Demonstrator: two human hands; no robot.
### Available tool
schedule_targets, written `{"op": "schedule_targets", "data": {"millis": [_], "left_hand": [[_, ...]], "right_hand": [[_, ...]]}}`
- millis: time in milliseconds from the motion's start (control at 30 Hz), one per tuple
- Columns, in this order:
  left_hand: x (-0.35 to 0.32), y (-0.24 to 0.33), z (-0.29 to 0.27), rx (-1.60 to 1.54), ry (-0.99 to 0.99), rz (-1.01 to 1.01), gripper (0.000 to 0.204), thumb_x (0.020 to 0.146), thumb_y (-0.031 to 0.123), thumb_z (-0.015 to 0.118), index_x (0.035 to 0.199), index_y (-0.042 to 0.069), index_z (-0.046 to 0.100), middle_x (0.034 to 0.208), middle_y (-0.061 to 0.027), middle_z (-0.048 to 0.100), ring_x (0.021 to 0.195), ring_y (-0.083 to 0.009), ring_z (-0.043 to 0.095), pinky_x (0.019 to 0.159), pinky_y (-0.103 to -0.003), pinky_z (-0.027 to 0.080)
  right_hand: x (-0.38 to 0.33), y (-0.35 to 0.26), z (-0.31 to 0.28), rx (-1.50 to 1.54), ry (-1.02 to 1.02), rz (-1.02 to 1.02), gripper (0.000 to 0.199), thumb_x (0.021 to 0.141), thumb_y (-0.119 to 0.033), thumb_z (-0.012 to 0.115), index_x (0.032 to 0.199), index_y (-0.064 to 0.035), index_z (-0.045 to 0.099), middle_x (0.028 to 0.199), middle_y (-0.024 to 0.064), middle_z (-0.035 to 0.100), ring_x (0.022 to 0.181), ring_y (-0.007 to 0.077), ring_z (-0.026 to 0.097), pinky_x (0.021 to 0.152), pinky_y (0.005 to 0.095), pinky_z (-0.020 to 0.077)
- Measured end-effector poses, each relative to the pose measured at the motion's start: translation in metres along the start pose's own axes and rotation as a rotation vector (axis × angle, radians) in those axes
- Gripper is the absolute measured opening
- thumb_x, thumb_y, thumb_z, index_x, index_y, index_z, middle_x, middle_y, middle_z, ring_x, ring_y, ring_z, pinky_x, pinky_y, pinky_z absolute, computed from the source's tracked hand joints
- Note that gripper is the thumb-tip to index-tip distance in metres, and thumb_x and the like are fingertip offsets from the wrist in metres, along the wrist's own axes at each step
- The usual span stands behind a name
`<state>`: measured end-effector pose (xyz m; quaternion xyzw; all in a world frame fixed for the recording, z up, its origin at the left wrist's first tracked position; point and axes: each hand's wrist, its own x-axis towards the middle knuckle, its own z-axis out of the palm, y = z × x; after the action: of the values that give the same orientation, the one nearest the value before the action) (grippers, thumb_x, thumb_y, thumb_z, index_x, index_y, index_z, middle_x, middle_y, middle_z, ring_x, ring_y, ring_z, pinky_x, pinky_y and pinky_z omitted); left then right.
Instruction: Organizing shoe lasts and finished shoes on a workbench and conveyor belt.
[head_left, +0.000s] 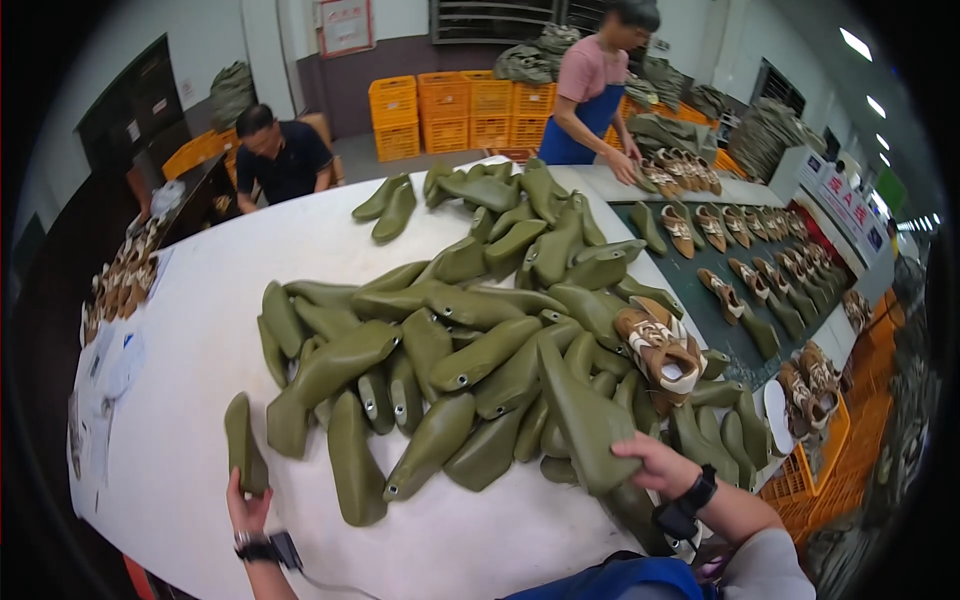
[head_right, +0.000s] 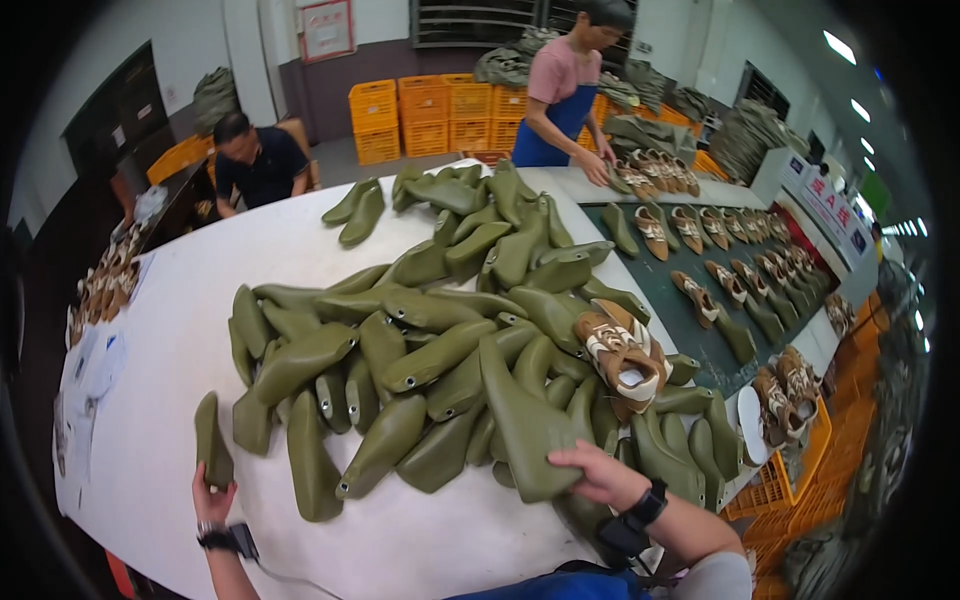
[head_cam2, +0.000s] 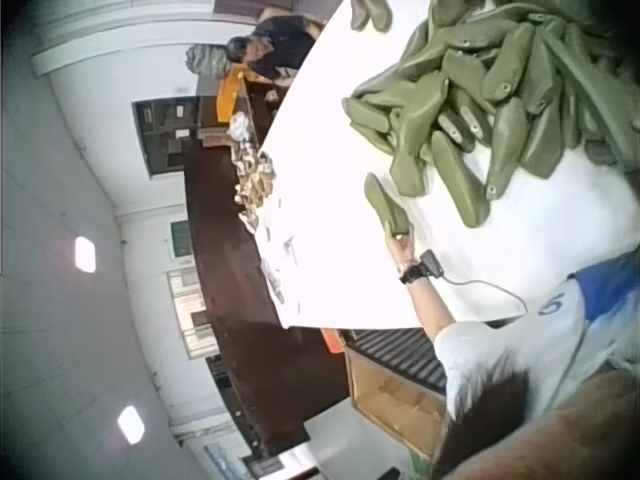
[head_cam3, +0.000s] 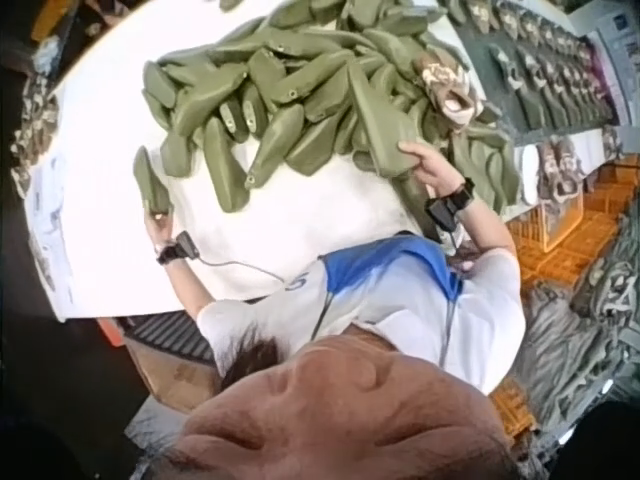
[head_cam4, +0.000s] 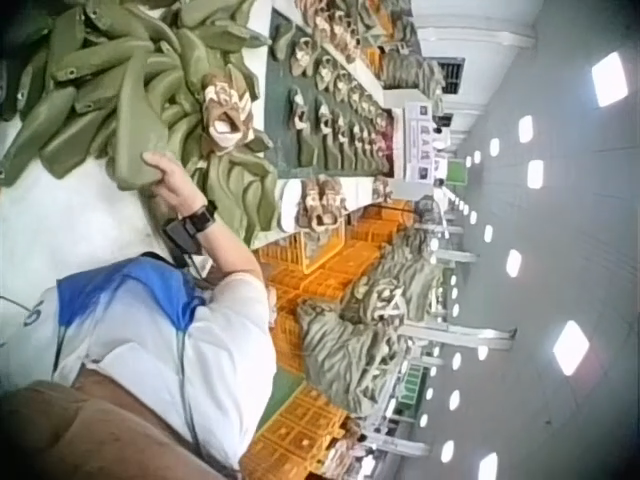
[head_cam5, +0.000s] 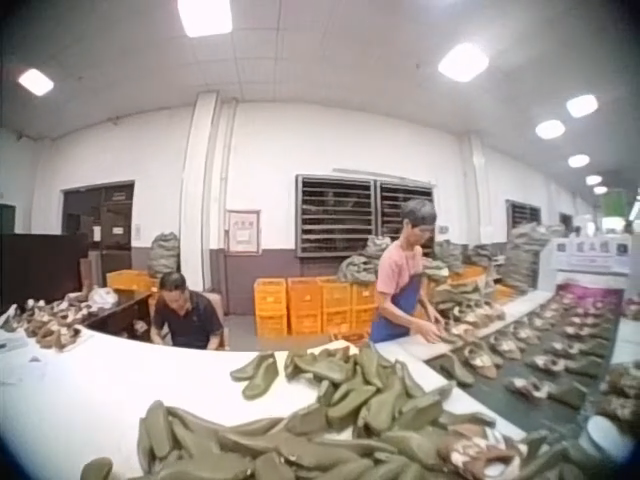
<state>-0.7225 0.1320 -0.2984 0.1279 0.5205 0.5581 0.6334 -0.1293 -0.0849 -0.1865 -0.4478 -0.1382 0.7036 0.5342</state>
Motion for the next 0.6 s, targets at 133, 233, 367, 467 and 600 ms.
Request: {"op": "schedule_targets", "data": {"millis": [133,233,367,467,600], "left_hand": [[-0.059,0.005,0.063,-0.085,-0.262,0.133,0.04,0.088,0.032,0.056,0.119,0.008,0.047,0.114,-0.0077,0.055,0.102,-0.0216,0.053,0.085,-0.039,0.047],[-0.09,-0.003,0.168,-0.082,-0.516,0.075,0.038,0.09,0.028,0.052,0.121,0.007,0.046,0.12,-0.009,0.053,0.11,-0.0236,0.05,0.095,-0.042,0.042],[-0.074,-0.044,0.32,-0.087,-0.7,-0.228,0.038,0.089,0.025,0.056,0.122,0.008,0.047,0.123,-0.0084,0.05,0.113,-0.0225,0.048,0.099,-0.043,0.037],[-0.032,-0.101,0.43,0.101,-0.781,-0.24,0.044,0.088,0.025,0.057,0.125,0.007,0.045,0.128,-0.0087,0.047,0.115,-0.0235,0.044,0.099,-0.041,0.036],[-0.033,-0.159,0.534,0.482,-0.822,-0.028,0.061,0.086,0.024,0.06,0.138,0.01,0.032,0.136,-0.0075,0.037,0.117,-0.0171,0.039,0.099,-0.037,0.032]], "right_hand": [[0.054,-0.052,0.001,0.043,0.026,-0.024,0.041,0.085,-0.014,0.059,0.123,-0.0047,0.046,0.119,0.0077,0.055,0.109,0.0209,0.054,0.095,0.0408,0.043],[0.12,-0.081,0.011,0.157,0.085,-0.015,0.043,0.084,-0.014,0.06,0.123,-0.0079,0.044,0.123,0.0086,0.051,0.112,0.0222,0.051,0.097,0.0446,0.0408],[0.194,-0.12,0.013,0.216,0.14,-0.123,0.045,0.084,-0.017,0.06,0.124,-0.0078,0.042,0.125,0.0104,0.049,0.113,0.0248,0.049,0.097,0.0461,0.0395],[0.234,-0.143,-0.01,0.261,0.175,-0.23,0.045,0.085,-0.019,0.058,0.125,-0.0086,0.04,0.127,0.0125,0.046,0.116,0.0284,0.045,0.098,0.0464,0.0373],[0.267,-0.152,-0.034,0.118,0.32,-0.332,0.06,0.085,-0.016,0.056,0.137,-0.0141,0.027,0.128,0.0134,0.045,0.117,0.0315,0.044,0.097,0.0434,0.0371]]}}
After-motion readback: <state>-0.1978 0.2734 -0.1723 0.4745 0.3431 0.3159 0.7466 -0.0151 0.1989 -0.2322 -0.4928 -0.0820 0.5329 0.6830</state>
